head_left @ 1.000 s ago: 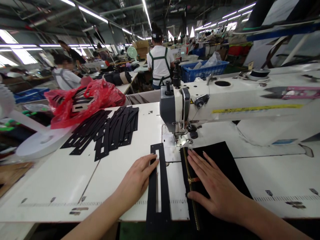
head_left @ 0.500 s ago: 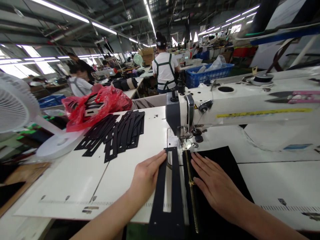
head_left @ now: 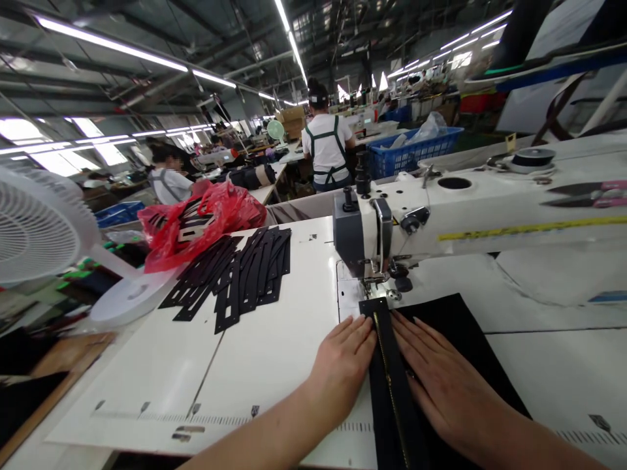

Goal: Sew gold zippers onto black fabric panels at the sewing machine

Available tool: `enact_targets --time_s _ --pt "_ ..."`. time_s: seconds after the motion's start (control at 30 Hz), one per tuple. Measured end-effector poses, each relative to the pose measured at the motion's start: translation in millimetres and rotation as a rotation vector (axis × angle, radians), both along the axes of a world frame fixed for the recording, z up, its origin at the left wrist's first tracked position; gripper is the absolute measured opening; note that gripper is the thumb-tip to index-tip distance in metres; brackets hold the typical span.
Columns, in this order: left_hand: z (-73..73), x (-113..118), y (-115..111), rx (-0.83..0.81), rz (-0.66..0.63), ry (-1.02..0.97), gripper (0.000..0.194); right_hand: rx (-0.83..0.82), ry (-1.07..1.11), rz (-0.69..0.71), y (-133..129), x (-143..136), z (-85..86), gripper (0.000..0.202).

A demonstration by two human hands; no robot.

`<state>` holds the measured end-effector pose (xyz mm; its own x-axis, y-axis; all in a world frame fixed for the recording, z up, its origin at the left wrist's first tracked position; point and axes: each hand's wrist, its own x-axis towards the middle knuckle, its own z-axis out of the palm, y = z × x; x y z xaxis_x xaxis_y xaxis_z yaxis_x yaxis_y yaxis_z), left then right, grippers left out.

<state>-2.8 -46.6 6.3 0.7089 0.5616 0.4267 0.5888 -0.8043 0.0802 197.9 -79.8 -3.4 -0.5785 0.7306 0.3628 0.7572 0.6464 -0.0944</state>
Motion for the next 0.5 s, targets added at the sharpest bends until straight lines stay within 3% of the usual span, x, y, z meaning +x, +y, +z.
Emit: enact_targets --time_s 0.5 --pt "-9.2 -8 -1 -0.035 -0.02 0.037 0.038 -0.235 0.144 -0.083 -3 -13 14.9 0.054"
